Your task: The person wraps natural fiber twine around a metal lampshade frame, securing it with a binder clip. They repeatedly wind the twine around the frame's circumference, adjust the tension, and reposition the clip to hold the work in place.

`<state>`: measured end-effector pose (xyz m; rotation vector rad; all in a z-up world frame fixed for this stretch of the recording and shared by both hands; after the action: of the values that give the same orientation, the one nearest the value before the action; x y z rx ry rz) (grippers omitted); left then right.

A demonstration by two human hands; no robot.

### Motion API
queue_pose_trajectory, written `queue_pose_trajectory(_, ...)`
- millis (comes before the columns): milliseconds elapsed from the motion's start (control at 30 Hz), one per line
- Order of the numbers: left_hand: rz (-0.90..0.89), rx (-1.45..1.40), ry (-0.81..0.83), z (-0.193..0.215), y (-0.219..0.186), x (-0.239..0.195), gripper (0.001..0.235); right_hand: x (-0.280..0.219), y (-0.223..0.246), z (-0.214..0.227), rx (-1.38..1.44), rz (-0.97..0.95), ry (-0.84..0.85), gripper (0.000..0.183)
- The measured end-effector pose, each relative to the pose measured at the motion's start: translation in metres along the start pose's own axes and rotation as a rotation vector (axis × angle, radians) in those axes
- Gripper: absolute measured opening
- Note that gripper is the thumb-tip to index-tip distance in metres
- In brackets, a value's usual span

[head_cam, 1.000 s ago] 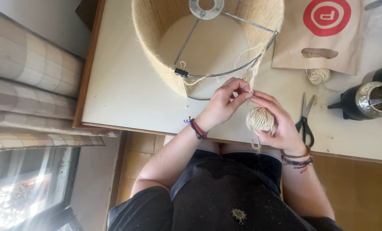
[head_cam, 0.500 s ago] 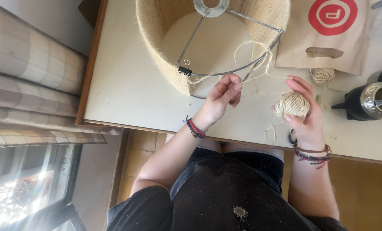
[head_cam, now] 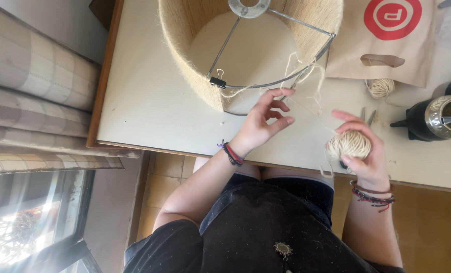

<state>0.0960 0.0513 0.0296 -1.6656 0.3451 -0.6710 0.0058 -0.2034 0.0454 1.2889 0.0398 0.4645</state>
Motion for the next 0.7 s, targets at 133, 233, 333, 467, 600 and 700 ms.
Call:
queue_pose_trajectory(133,-0.066,0.135,-0.068,-0.028,0.006,-0.003,0.059,-0.011,0.001,-0.006,0.271,0.028,-0.02,0.048)
queue_pose_trajectory(233,-0.074,0.218,0.188,-0.052,0.019,0.004,0.081,-0.018,-0.006,-0.002,0.522,0.095,0.033,0.048)
queue_pose_trajectory(333,-0.051,0.181,0.208,-0.058,0.03,0.013,0.086,-0.025,-0.01,0.009,0.638,0.262,0.104,0.043)
queue_pose_trajectory(467,-0.091,0.322,0.083,-0.037,0.027,0.015,0.059,-0.039,-0.011,0.03,0.727,0.348,0.034,0.046)
queue_pose_trajectory(600,0.061,0.321,-0.106,-0.015,0.029,0.011,0.011,-0.055,-0.018,0.039,0.757,0.314,-0.187,0.047)
queue_pose_trajectory(700,0.042,0.381,-0.073,-0.008,0.028,0.006,0.024,-0.057,-0.02,0.036,0.729,0.226,-0.196,0.049)
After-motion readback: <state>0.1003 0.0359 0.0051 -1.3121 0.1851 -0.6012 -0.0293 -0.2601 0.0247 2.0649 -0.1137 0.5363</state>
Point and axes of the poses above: each hand's wrist, its own x-axis towards the middle knuckle, its own z-axis out of the back of the hand, y = z × x, the point moved 3 cm from there along x, towards the middle knuckle, and after that the axes turned 9 degrees about y, right-handed, at the moved point
